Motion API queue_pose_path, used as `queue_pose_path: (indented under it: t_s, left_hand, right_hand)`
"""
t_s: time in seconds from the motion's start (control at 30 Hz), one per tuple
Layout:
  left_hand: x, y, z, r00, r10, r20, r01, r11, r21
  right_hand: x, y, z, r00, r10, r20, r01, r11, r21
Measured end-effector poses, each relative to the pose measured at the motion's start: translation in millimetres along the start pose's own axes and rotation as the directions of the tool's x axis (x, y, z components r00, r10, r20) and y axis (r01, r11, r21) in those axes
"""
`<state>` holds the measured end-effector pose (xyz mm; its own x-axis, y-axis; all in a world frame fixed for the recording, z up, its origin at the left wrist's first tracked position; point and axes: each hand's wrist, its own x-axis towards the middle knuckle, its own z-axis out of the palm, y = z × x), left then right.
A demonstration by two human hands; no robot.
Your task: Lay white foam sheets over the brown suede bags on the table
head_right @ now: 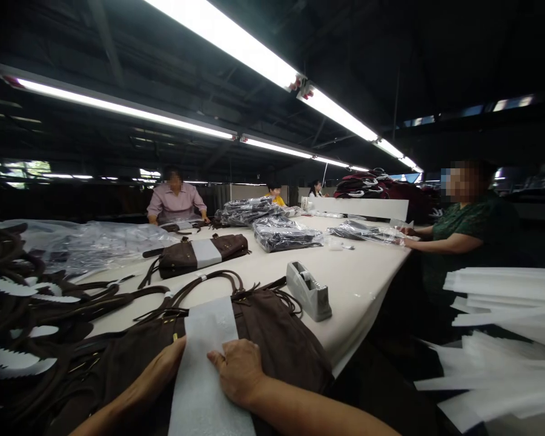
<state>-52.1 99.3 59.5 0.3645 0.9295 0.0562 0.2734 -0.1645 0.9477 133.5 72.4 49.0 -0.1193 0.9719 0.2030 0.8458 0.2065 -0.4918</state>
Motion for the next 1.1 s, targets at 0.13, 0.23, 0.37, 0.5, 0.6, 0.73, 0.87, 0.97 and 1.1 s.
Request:
queue_pose_path:
  t_s: [0.13,0.23,0.37,0.5,0.6,0.73,0.87,0.97,1.1]
  left_hand:
    - [4.5,-3.5,2.8,0.993,-0.12,0.016,0.12,0.964,-0.239]
    - [9.7,-13.6,3.6,0.99,-0.11,-0.083,0.107,0.993,-0.04]
    - [17.6,-21.1,8.0,0.977,-0.006,-0.214,0.077,0.943,0.324]
    - [24.4,-18.8,13.8,0.953,0.073,-0.296,0.092,0.857,0.508]
    - [26.4,-17.6,14.6,0.936,0.096,-0.34,0.11,0.835,0.539]
    - [24.3,-17.0,15.5,0.927,0.095,-0.362,0.142,0.805,0.576]
    - [20.8,-14.7,20.0,0.923,0.141,-0.359,0.152,0.723,0.674]
    - [21.9,-12.5,20.1,0.922,0.153,-0.355,0.169,0.666,0.727]
    - [24.7,-12.9,14.3,0.917,0.087,-0.389,0.221,0.703,0.676]
  right_hand:
    - [2.1,-1.1,6.0,1.0,-0.007,-0.03,0.005,0.998,-0.06]
    - [7.0,-1.9,5.7,0.998,0.059,-0.009,-0.059,0.996,-0.066]
    - [14.2,-3.3,1.4,0.992,0.121,0.043,-0.118,0.991,-0.056]
    - [15.9,-2.7,-0.5,0.992,0.127,0.004,-0.127,0.991,-0.05]
    - [18.4,-1.1,0.2,0.996,0.074,-0.04,-0.077,0.994,-0.072]
    - [22.9,2.5,3.1,0.999,-0.021,-0.045,0.017,0.995,-0.095]
    - [23.0,5.3,5.0,0.997,-0.001,-0.071,-0.005,0.997,-0.083]
    - [21.4,5.4,4.1,0.996,0.027,-0.089,-0.034,0.996,-0.08]
    - [18.6,5.8,2.6,0.994,-0.004,-0.109,-0.002,0.999,-0.053]
